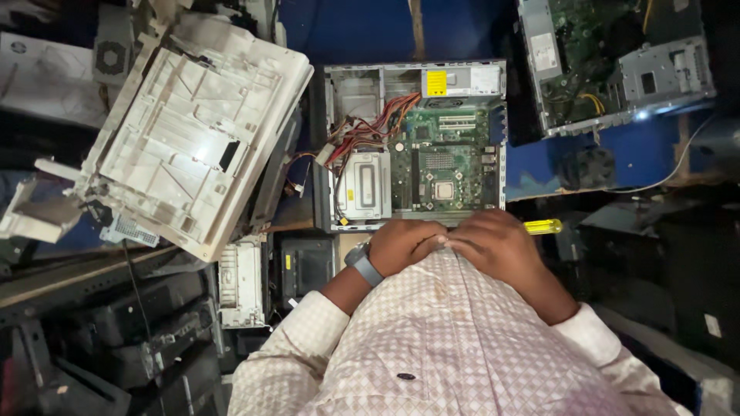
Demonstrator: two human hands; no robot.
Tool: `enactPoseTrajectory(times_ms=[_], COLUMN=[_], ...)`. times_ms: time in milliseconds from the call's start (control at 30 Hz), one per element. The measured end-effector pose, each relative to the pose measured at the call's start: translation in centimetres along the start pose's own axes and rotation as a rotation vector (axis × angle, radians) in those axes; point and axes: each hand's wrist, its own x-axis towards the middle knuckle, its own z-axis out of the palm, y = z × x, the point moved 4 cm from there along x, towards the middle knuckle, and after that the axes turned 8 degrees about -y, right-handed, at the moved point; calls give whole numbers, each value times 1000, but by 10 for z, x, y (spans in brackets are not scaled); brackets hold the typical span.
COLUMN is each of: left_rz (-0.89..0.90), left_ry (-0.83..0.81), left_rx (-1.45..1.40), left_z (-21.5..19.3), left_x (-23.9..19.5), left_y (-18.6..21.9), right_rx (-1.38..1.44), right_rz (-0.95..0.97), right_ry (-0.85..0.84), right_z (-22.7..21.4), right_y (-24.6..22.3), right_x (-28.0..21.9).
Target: The person uses a yellow screwdriver to remove screws from a computer case, then removes a fan and places it on the table. The person continues to remove additional screws from the motherboard area.
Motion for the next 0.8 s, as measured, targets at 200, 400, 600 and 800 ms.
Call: enactPoseTrajectory(times_ms=[200,400,600,800], left_rz=[23,-50,-70,-99], left_ry=[-8,14,472,537], left_rx=[75,0,-2,2], left_z=[-10,-17,-73,-100], left_x=[-18,-23,-27,-25], left_y=[-14,-27,-37,-27], right_rx=[-268,-195,-198,-78], right_rz=[427,656,865,831], right_ry=[-330,-406,-290,-47], right_z=[-4,21,-8,-47], right_y=[15,28,38,41], right_x=[-19,-62,-100,-110])
